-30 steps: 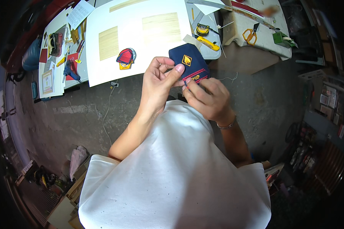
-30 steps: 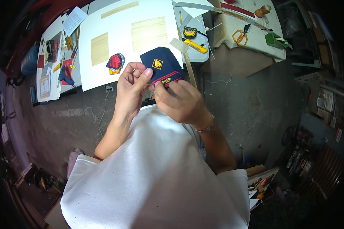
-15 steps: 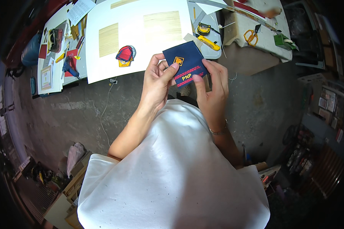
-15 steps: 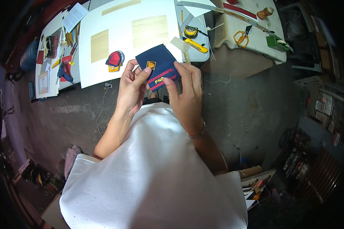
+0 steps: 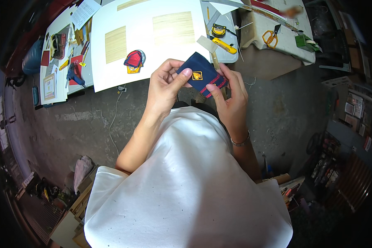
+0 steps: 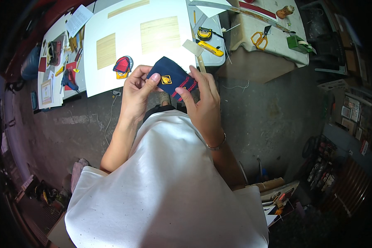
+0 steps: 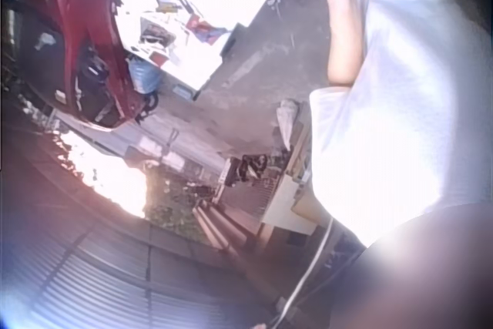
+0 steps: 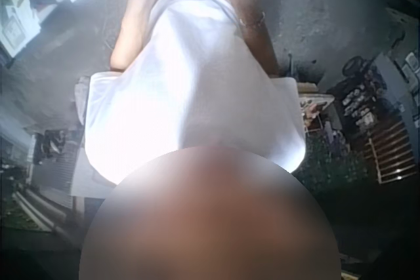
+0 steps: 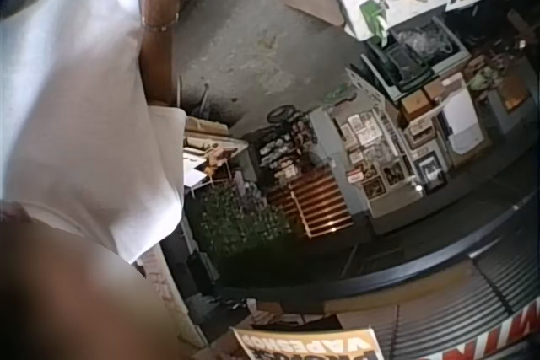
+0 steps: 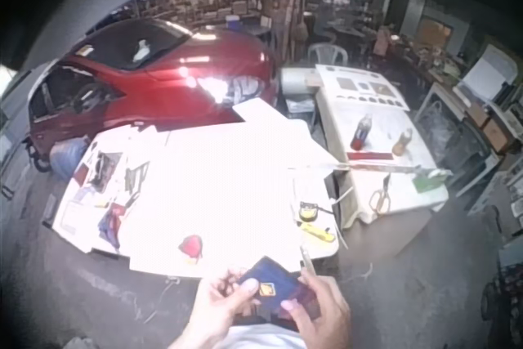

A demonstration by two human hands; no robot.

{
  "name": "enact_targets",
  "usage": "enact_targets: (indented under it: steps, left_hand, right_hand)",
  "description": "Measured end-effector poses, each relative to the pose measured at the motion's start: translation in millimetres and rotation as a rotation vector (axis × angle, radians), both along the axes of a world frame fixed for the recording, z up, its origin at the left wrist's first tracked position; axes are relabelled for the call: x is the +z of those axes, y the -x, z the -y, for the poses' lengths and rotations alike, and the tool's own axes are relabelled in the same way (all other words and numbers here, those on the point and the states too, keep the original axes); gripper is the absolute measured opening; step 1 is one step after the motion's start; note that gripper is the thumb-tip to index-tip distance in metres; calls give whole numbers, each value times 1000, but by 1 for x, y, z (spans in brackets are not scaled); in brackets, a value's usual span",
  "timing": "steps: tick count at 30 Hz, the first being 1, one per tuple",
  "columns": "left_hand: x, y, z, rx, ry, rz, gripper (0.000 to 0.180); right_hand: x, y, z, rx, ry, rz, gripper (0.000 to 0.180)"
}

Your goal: The person folds and glues a small dark blue fabric patch, then uses a hot glue gun to attach it to a white board. They then arrange several red chevron-shaped patches in a row on the board.

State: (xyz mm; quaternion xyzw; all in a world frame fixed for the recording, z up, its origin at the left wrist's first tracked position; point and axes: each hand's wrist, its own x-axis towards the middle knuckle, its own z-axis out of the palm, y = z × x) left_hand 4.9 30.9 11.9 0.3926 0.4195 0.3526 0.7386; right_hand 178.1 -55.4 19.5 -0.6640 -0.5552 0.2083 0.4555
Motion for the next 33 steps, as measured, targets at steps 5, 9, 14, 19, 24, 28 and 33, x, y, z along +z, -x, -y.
enact_targets:
  steps: [5,9,14,19,24,28,33]
  left_hand:
    - [2,2,1,-14,-77,168,39]
    - [13,13,-7,-236,-221,41,44]
    - [16,11,-13,-246,-94,-115,26]
    - [9,5,-19,-166,-42,-180,17]
    - [-1,-2,-12,-115,1,-172,17]
    - [-7,-11,-7,-63,-9,-185,21]
    - [-14,-19,-1,-8,-6,-128,23]
  right_hand:
    - [-9,3,5,-35,149,-513,24]
    - [-11,-4,8,-25,205,-620,20]
    - [-5,-7,3,-5,191,-560,22]
    - [-3,8,1,-72,290,-821,32]
    - [-21,7,-1,-167,170,-904,27]
    - [-34,3,-3,-221,188,-867,28]
    - [-30,-1,4,-198,252,-937,23]
